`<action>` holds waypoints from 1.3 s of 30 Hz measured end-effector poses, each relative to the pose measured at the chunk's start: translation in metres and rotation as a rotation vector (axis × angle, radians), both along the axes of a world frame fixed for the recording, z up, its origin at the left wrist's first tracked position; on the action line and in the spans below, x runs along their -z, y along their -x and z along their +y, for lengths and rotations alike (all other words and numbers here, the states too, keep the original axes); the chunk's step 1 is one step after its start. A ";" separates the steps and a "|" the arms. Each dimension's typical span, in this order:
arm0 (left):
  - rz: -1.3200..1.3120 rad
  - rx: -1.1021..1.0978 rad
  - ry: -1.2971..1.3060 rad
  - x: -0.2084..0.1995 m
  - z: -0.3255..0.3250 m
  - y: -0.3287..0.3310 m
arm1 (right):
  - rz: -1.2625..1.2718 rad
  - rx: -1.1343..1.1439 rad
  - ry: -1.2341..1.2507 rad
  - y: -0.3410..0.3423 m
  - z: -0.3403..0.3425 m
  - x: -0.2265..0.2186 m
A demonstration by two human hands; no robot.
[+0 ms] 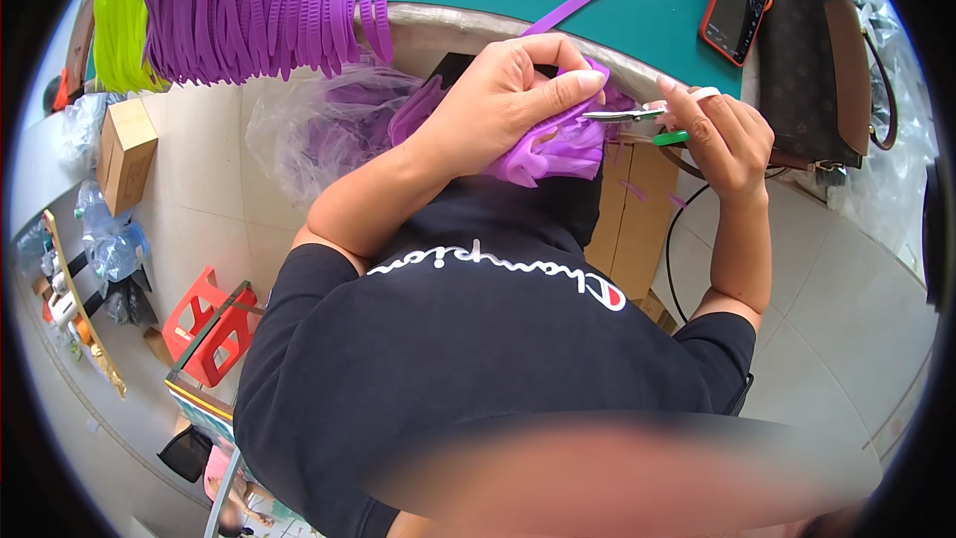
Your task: Assembling fabric parts by looping and pick-tool manipulation on a workbench.
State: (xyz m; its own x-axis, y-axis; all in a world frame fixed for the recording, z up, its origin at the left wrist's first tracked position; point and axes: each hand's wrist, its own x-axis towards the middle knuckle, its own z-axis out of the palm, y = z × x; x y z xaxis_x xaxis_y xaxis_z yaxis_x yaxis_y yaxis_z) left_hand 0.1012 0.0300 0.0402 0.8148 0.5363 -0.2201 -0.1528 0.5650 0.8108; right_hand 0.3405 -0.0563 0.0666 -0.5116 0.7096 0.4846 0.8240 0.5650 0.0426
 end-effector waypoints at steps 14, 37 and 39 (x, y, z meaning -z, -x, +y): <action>0.071 -0.141 -0.212 0.011 -0.004 -0.001 | 0.022 0.012 -0.021 0.000 0.000 0.006; 0.003 0.247 0.402 0.007 0.008 -0.003 | 0.058 -0.045 0.017 0.003 0.007 0.002; -0.003 0.252 0.403 0.008 0.008 -0.002 | 0.064 -0.049 0.015 0.003 0.007 0.003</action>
